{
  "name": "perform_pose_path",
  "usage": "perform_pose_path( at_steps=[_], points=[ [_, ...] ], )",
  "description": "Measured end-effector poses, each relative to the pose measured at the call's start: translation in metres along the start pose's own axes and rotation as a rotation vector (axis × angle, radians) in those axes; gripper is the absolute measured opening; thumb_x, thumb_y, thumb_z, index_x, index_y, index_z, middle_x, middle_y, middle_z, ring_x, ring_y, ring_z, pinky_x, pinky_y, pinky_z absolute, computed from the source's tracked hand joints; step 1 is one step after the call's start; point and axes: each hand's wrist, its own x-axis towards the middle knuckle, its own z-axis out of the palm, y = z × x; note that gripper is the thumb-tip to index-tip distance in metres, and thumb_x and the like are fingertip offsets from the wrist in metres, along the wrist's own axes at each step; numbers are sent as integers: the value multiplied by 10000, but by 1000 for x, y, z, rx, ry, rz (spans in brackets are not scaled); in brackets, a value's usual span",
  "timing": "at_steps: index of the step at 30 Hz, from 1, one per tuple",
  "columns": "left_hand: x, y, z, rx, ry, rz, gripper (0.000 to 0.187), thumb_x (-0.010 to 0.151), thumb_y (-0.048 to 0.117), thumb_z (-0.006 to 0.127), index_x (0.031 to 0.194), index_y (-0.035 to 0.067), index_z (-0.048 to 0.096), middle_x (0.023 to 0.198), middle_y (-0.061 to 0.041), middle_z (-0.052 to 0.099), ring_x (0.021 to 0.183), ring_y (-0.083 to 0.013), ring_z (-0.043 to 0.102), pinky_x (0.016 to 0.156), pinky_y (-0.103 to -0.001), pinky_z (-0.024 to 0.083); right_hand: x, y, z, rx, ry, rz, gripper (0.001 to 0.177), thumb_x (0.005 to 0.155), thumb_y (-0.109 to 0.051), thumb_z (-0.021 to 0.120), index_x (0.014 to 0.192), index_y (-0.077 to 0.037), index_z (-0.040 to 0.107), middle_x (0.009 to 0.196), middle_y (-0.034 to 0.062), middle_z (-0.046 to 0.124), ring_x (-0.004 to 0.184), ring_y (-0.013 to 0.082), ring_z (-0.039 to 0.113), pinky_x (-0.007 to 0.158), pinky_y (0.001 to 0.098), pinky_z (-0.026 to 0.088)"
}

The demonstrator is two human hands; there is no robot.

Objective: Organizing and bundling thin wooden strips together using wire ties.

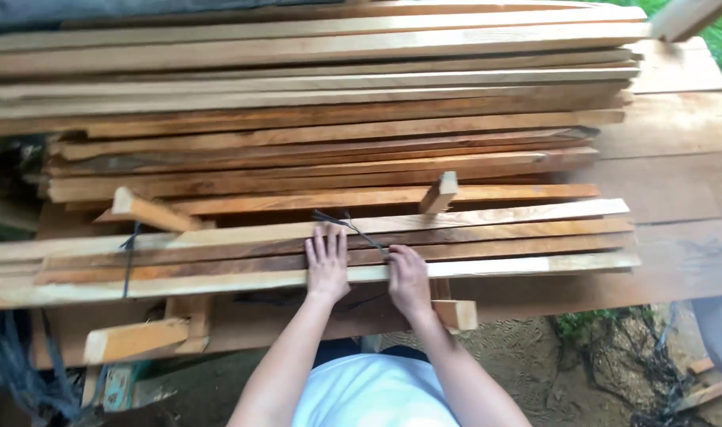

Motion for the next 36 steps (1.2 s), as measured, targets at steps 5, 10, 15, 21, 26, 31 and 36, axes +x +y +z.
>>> perform_pose_path(
  at_steps=[5,10,15,21,26,31,36],
  points=[
    [11,-3,22,-10,-1,-5,1237,706,329,822,1642,43,65,1707,-237,20,1531,-547,4,1241,-670,77,-1,8,9,20,17,77,92,985,-177,614,1016,-183,701,1189,-53,697,1191,186,630,1025,355,456],
    [12,-10,26,39,103,29,1319,591,465,896,1622,70,175,1688,-222,120,1508,-526,133,1220,-691,123,-2,3,12,-99,6,51,122,987,-228,594,1075,-215,678,1317,-41,635,1291,218,555,1090,423,381],
    [26,-22,55,101,263,63,1402,420,593,896,1590,119,288,1638,-200,260,1481,-487,246,1211,-707,148,10,5,43,-297,89,88,187,1044,-292,458,1150,-275,611,1498,-60,552,1419,216,475,1166,547,278],
    [22,-23,68,87,397,90,1499,361,588,879,1614,98,218,1642,-202,241,1498,-481,210,1222,-678,149,30,-3,48,-374,126,159,89,991,-299,547,1065,-292,597,1400,-119,599,1353,170,525,1158,473,303],
    [27,-32,46,52,480,461,1206,570,524,764,1590,71,307,1700,-137,214,1531,-397,190,1220,-651,127,106,-11,67,-186,23,205,150,962,-156,563,1012,-84,685,986,59,740,1066,275,679,1112,509,404],
    [25,-28,50,1,422,503,1026,698,531,732,1560,96,386,1702,-122,240,1558,-393,165,1220,-645,109,134,18,98,-343,-277,238,195,940,-273,514,893,-117,621,623,176,694,520,430,660,472,532,518],
    [26,-33,36,51,403,484,1106,678,595,725,1589,101,340,1719,-133,199,1574,-389,129,1232,-643,85,155,-9,74,-247,-289,157,147,921,-251,539,938,-123,610,612,149,694,557,409,675,510,513,523]
  ],
)
